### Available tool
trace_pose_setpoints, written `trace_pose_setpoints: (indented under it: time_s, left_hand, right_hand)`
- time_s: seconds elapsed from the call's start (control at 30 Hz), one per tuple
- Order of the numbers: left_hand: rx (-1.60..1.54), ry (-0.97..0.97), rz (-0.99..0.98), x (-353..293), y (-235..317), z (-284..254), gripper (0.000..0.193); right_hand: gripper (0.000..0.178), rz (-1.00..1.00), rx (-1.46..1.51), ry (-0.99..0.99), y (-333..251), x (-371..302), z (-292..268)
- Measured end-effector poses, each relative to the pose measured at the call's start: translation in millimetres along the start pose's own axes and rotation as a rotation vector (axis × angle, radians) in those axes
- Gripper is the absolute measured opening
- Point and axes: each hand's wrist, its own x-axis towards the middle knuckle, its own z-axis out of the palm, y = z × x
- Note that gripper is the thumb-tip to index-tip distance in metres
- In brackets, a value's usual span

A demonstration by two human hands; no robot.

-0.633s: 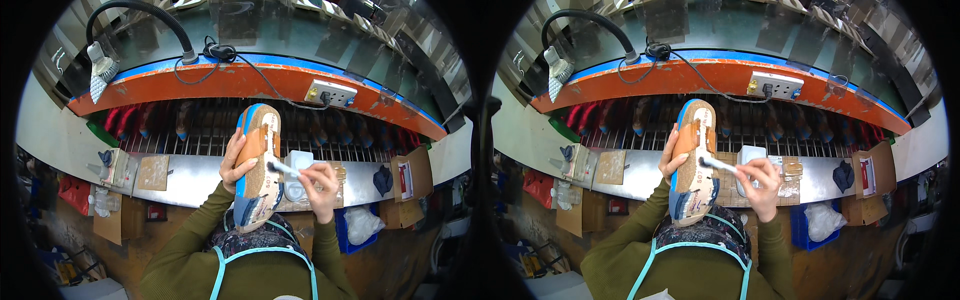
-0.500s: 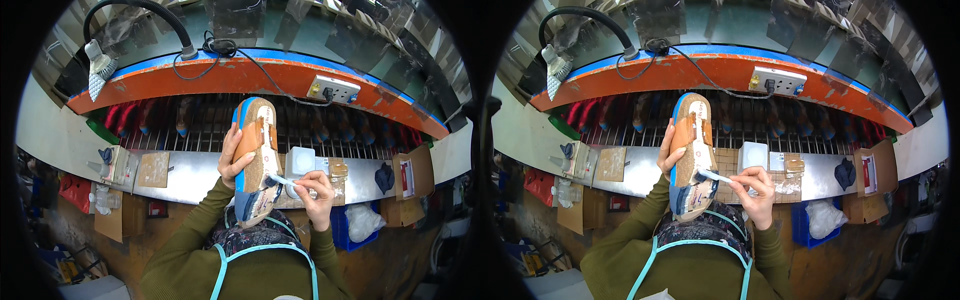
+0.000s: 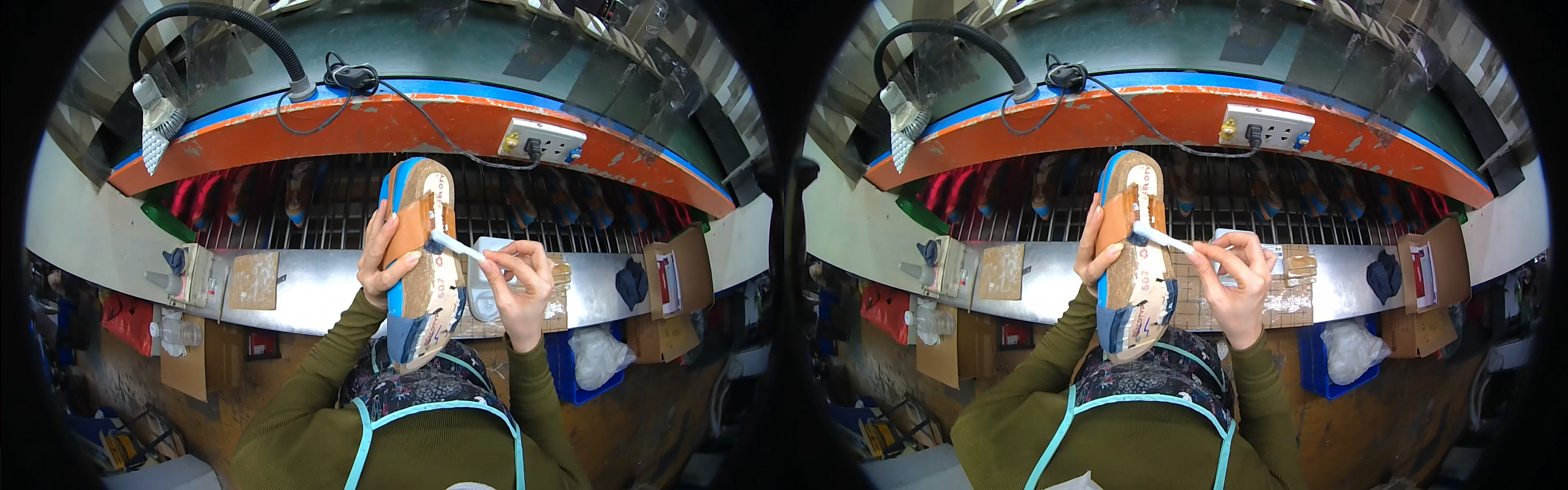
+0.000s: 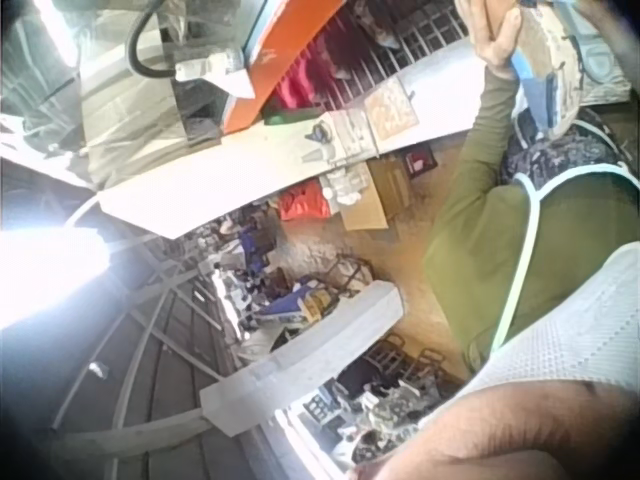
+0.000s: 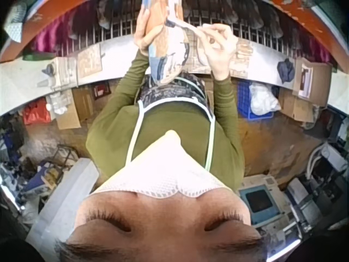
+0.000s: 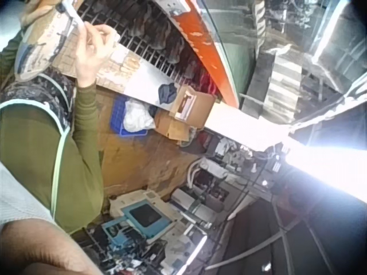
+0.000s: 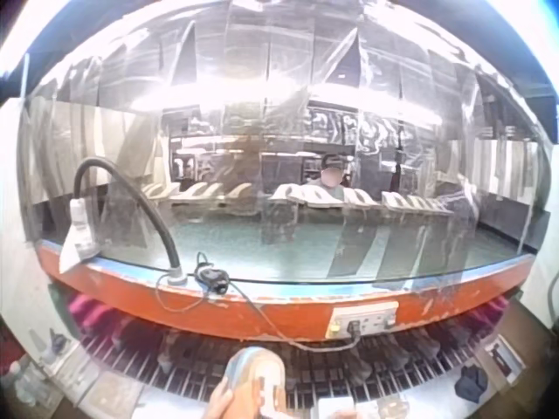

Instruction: The person holds a shoe with a cork sole and uses a small brush to apply a white adhesive from a container onto the sole. The person repeatedly dips the brush into the container and spreads the glue across the sole surface.

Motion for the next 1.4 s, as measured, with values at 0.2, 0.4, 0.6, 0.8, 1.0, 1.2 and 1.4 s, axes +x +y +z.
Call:
trace_pose_setpoints:
  time_s: [0.2, 0.4, 0.6, 0.8, 1.0, 1.2, 1.4]
  left_hand:
    - [0.049, 0.023, -0.036, 2, 0, -2, 0.038]
    - [0.078, 0.044, -0.059, -1, 1, -2, 0.036]
    - [0.099, 0.046, -0.094, -1, 2, 4, 0.037]
    - [0.100, 0.026, -0.125, -1, 5, 6, 0.039]
    - [0.142, 0.013, -0.223, -6, 10, 8, 0.042]
    - [0.233, -0.002, -0.363, -17, 20, 3, 0.047]
    - [0.265, -0.011, -0.385, -26, 19, 0, 0.047]
  right_hand:
    - [0.019, -0.060, 0.009, 0.015, 7, -18, 3]
    - [0.020, 0.124, 0.113, 0.022, 5, -56, 10]
    - [0.026, 0.005, 0.047, 0.106, 7, -76, 12]
    - [0.027, -0.252, -0.130, 0.113, 8, -62, -5]
    - [0.017, 0.178, 0.004, 0.077, 10, -51, 3]
    - [0.012, 0.366, 0.377, -0.104, 0, -77, -3]
    - [0.013, 0.375, 0.260, -0.066, -7, -75, 10]
